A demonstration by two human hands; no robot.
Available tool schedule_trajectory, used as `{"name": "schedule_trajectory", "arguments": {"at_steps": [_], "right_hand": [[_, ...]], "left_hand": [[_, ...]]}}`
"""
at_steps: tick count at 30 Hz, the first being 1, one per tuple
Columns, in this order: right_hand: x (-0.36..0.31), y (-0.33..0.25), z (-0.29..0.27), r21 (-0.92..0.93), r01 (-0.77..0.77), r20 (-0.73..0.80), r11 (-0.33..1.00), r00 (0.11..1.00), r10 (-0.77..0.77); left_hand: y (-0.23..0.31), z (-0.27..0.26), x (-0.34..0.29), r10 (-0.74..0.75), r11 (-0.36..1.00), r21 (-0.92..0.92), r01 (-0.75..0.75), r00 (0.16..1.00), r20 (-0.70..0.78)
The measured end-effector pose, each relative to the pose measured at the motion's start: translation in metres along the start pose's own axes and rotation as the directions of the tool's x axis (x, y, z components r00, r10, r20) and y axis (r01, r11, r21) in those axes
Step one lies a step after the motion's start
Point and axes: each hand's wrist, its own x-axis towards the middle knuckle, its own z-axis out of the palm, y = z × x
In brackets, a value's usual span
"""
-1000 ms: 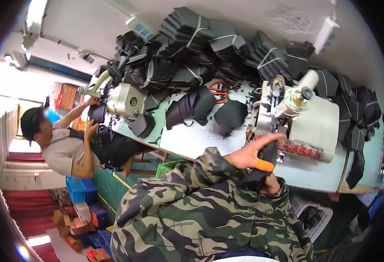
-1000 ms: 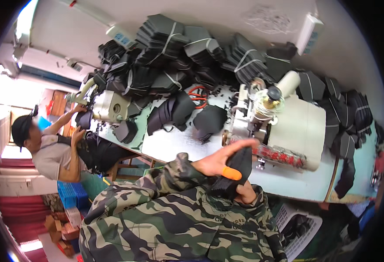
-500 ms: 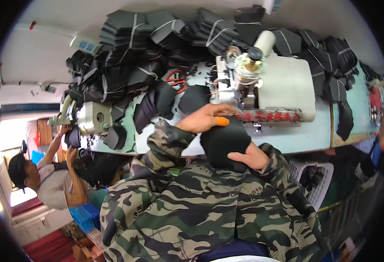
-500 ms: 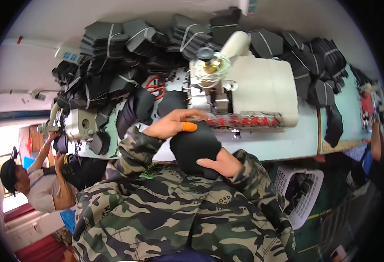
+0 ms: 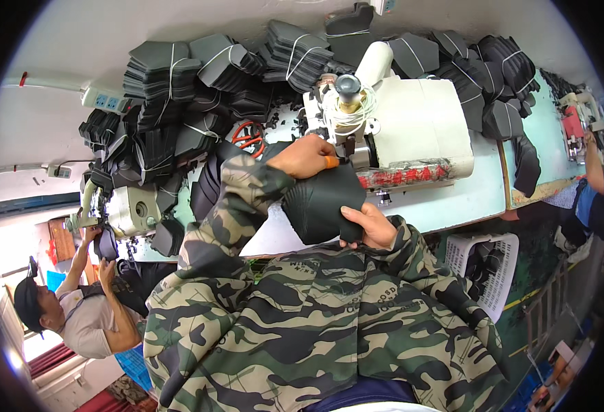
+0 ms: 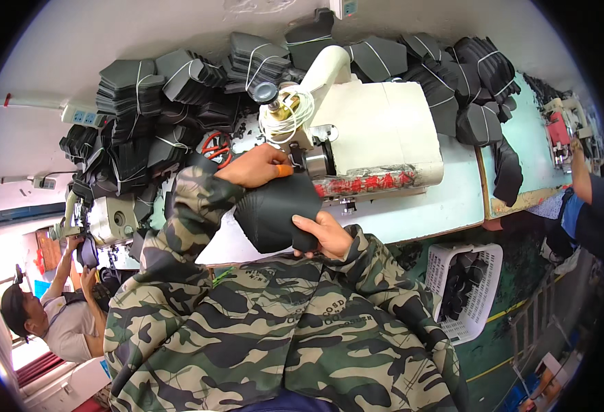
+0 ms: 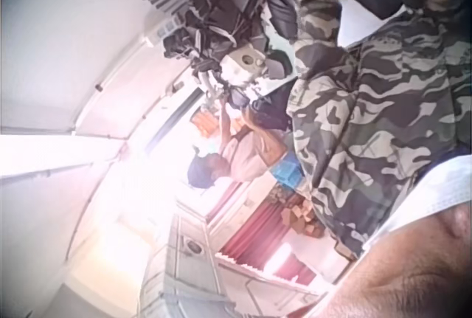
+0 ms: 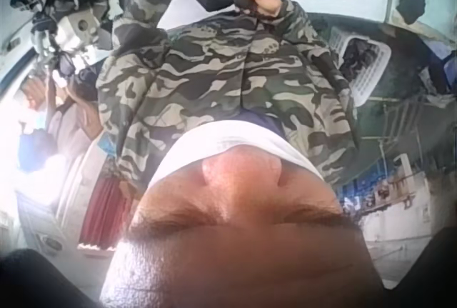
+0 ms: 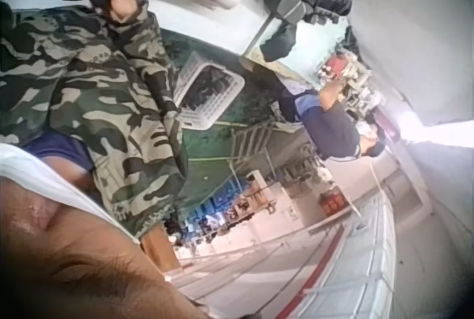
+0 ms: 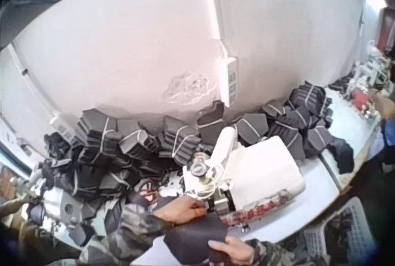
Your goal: The person separates shoe pieces from a stack by hand, feeds the edge of each piece through a skiving machine, and stacks them on the work table.
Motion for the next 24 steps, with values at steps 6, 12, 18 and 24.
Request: {"name": "schedule_trajectory", "arguments": {"at_steps": [6, 12, 18, 24], "right_hand": [[-0.002, 0.005, 0.004, 0.042, 0.215, -0.148, 0.976, 0.967, -0.207], [-0.006, 0.022, 0.013, -0.122, 0.289, -0.278, 0.95, 0.909, -0.312], [-0.002, 0.021, 0.022, 0.04, 0.227, -0.214, 0.973, 0.953, -0.214], [-0.001, 0.023, 0.019, 0.117, 0.264, -0.18, 0.957, 0.954, -0.241]], "left_hand": [[-0.007, -0.013, -0.011, 0.134, 0.982, -0.135, -0.133, 0.991, 0.0], [-0.013, 0.008, -0.026, -0.044, 0.995, -0.088, 0.038, 0.997, -0.065], [-0.002, -0.005, -0.011, -0.081, 0.995, 0.05, 0.081, 0.997, 0.0], [-0.006, -0.01, -0.009, -0.043, 0.995, 0.096, 0.04, 0.999, 0.029]]}}
